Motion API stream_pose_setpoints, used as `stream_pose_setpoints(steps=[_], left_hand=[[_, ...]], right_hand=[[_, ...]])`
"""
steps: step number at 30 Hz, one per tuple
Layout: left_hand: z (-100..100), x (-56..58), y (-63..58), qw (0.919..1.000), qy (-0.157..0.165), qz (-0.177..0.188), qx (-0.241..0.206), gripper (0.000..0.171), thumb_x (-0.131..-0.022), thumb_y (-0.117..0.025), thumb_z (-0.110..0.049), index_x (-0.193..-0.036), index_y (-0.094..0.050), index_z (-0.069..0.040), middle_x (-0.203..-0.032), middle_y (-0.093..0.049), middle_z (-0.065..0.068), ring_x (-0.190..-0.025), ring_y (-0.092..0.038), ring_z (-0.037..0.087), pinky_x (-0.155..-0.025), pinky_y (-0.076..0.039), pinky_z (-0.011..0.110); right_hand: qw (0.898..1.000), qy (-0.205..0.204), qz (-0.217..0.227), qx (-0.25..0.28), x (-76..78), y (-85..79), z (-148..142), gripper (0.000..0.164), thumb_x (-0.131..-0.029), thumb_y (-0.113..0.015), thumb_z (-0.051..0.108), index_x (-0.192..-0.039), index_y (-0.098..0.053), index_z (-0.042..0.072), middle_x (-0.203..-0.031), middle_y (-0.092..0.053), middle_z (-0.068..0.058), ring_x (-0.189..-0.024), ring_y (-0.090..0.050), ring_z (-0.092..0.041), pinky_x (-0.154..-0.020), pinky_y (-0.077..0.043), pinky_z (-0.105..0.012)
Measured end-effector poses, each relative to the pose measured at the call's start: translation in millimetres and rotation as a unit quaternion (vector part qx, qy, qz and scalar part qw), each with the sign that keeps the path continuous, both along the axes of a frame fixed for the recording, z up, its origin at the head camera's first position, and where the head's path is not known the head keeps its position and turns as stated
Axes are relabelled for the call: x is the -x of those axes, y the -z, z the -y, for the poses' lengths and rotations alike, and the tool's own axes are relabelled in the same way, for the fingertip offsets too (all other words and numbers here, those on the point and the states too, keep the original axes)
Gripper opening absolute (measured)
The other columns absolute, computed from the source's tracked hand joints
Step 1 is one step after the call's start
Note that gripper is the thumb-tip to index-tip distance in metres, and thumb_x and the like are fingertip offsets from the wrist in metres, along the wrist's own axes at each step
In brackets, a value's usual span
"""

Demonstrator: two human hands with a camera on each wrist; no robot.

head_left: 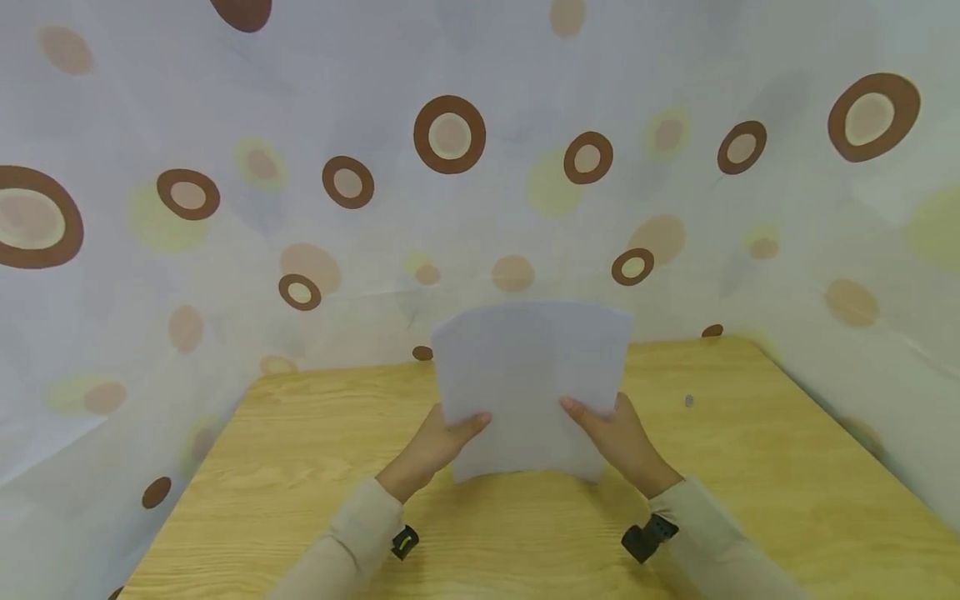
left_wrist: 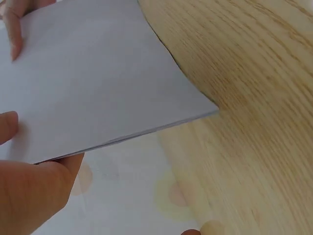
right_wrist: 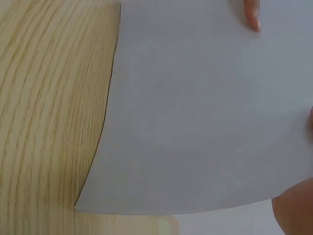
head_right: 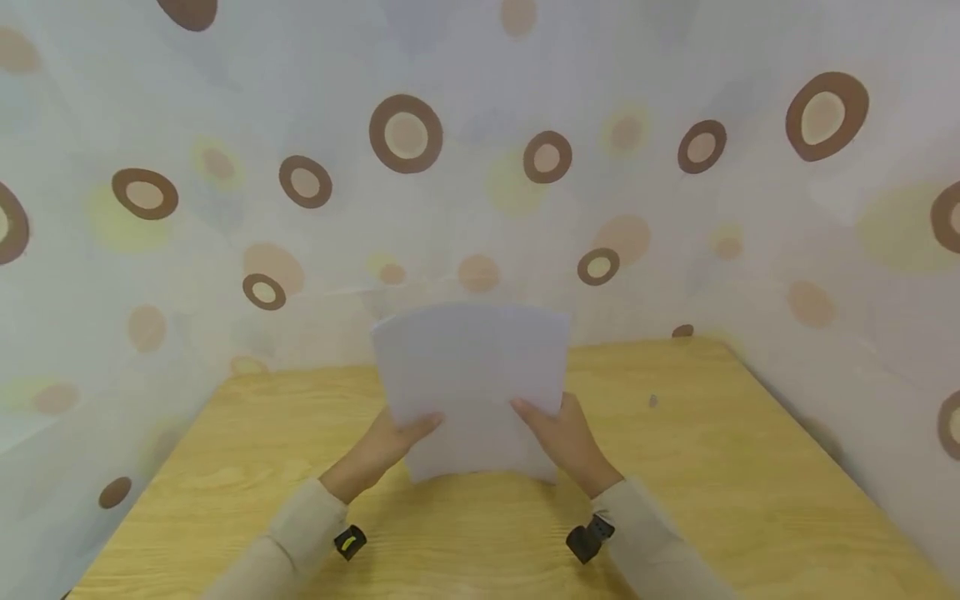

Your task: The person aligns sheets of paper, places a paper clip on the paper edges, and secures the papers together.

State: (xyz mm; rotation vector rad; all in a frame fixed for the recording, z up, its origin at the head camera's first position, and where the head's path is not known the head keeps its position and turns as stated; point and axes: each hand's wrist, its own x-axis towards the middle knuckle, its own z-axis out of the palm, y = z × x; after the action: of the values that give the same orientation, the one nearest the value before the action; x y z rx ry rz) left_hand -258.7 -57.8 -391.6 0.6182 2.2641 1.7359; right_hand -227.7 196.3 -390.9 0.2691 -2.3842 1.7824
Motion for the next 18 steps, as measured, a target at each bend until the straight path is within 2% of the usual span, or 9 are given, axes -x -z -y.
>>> stream_pose_setpoints(steps=[4, 9, 11, 14, 18], left_hand=[[0.2, 1.1, -8.2, 0.9997, -0.011, -0.017, -0.009, 0.044, -0.087, -0.054, -0.039, -0.122, -0.045, -0.014, -0.122, -0.05, 0.005, -0.114, -0.047, 0.023, -0.094, -0.036, 0.045], [0.3, 0.0, -15.7, 0.9988, 0.009, -0.039, -0.026, 0.045, -0.086, -0.056, -0.038, -0.125, -0.041, -0.019, -0.123, -0.049, 0.002, -0.113, -0.047, 0.022, -0.092, -0.038, 0.045], [1.9, 0.7, -15.3, 0.9983, 0.02, -0.052, -0.016, 0.046, -0.086, -0.056, -0.038, -0.126, -0.041, -0.021, -0.123, -0.048, 0.0, -0.113, -0.047, 0.02, -0.092, -0.039, 0.043], [9.2, 2.8, -17.9, 0.9982, 0.025, -0.051, -0.018, 0.043, -0.085, -0.058, -0.037, -0.123, -0.046, -0.02, -0.12, -0.053, 0.001, -0.11, -0.051, 0.019, -0.09, -0.041, 0.041], [21.0, 4.8, -38.4, 0.9958, 0.018, -0.067, -0.06, 0.038, -0.086, -0.058, -0.032, -0.119, -0.052, -0.014, -0.111, -0.06, 0.006, -0.1, -0.058, 0.019, -0.086, -0.045, 0.037]], right_hand=[[1.0, 0.003, -0.019, -0.002, 1.0, -7.8, 3.8, 0.042, -0.085, -0.057, 0.039, -0.112, -0.045, 0.008, -0.111, -0.054, -0.01, -0.102, -0.054, -0.024, -0.083, -0.045, -0.042], [0.999, 0.006, -0.033, 0.011, -1.9, -15.5, 3.9, 0.039, -0.085, -0.058, 0.035, -0.108, -0.047, 0.006, -0.107, -0.056, -0.011, -0.098, -0.056, -0.023, -0.079, -0.047, -0.039], [0.999, -0.013, -0.033, 0.019, -3.8, -14.4, 1.1, 0.036, -0.086, -0.058, 0.033, -0.108, -0.049, 0.006, -0.106, -0.057, -0.011, -0.096, -0.057, -0.023, -0.078, -0.047, -0.038], [0.997, -0.048, -0.046, 0.032, -6.4, -12.7, -3.6, 0.029, -0.088, -0.057, 0.027, -0.107, -0.054, 0.006, -0.103, -0.059, -0.011, -0.091, -0.06, -0.023, -0.073, -0.05, -0.038], [0.991, -0.079, -0.089, 0.055, -8.0, -20.5, -7.3, 0.023, -0.09, -0.054, 0.018, -0.108, -0.055, 0.004, -0.101, -0.061, -0.013, -0.086, -0.063, -0.026, -0.068, -0.052, -0.04]])
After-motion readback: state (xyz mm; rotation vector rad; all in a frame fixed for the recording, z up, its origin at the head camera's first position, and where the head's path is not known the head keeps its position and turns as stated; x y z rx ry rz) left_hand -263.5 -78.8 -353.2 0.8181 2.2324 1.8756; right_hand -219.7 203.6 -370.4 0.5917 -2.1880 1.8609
